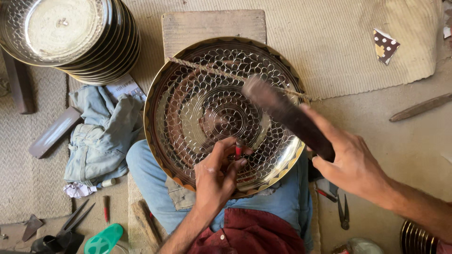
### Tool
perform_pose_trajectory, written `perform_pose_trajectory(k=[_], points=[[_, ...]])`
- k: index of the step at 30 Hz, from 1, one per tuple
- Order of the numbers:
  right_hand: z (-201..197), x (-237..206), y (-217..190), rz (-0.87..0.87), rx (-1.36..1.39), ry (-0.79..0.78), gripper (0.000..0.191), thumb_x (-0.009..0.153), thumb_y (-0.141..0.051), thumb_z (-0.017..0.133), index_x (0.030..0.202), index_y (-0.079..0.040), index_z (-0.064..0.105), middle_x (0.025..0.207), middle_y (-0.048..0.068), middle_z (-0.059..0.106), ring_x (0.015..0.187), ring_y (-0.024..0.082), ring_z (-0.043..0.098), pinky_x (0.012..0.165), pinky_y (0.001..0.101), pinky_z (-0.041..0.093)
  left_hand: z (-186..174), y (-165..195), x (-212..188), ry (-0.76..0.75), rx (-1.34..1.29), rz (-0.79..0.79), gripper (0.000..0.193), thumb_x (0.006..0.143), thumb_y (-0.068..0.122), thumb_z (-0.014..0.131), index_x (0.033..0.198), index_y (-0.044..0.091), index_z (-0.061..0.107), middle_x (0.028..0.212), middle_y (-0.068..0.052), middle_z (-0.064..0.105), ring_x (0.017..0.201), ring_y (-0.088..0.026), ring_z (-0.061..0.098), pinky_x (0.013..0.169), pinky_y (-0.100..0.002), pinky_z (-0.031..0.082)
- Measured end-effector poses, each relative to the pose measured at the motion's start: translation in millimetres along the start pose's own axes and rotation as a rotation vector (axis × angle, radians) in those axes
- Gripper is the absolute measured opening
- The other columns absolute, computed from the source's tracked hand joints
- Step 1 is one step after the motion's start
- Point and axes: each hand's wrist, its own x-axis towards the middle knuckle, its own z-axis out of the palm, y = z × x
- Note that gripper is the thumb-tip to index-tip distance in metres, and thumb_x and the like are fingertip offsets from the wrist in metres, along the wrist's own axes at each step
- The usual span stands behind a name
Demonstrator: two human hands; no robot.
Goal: The person sits on the floor with a large brass tray on their lap and hammers a small punch with a wooden mallet to emboss a repeating decorative pattern into the tray surface. They reposition the punch across the tray between strikes, working the pattern outward.
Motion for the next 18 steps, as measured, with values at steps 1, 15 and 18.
perform_pose_trajectory(k=[1,15,18], points=[[-0.2,-0.1,0.2,-0.033,-0.186,-0.059,0.105,0.068,0.002,0.068,0.158,-0.038,0.032,0.099,0.002,0.069,0.078,0.024,0.073,0.071,0.0404,0.061,0.2,-0.6,-0.6,-0.008,0.039,-0.03,0.037,0.087,-0.006,0.07,0.121,0.003,0.059,0.109,-0.007,0.081,0.094,-0.016,0.081,0.073,-0.027,0.065],[-3.9,2.4,2.0,-0.207,-0.189,-0.006,0.095,0.067,0.003,0.068,0.152,-0.03,0.041,0.12,0.008,0.071,0.089,0.029,0.075,0.08,0.039,0.062,-0.1,6.7,2.3,-0.018,0.074,-0.058,0.039,0.086,-0.007,0.07,0.122,0.004,0.059,0.106,-0.004,0.082,0.095,-0.016,0.082,0.072,-0.027,0.064],[-4.4,3.6,2.6,0.011,-0.337,-0.084,0.091,0.08,-0.009,0.076,0.157,-0.041,0.04,0.095,0.0,0.074,0.075,0.025,0.075,0.074,0.0395,0.062,0.6,7.1,2.9,-0.015,0.038,-0.001,0.04,0.087,-0.006,0.07,0.124,0.003,0.059,0.109,-0.005,0.081,0.099,-0.017,0.081,0.079,-0.026,0.066]])
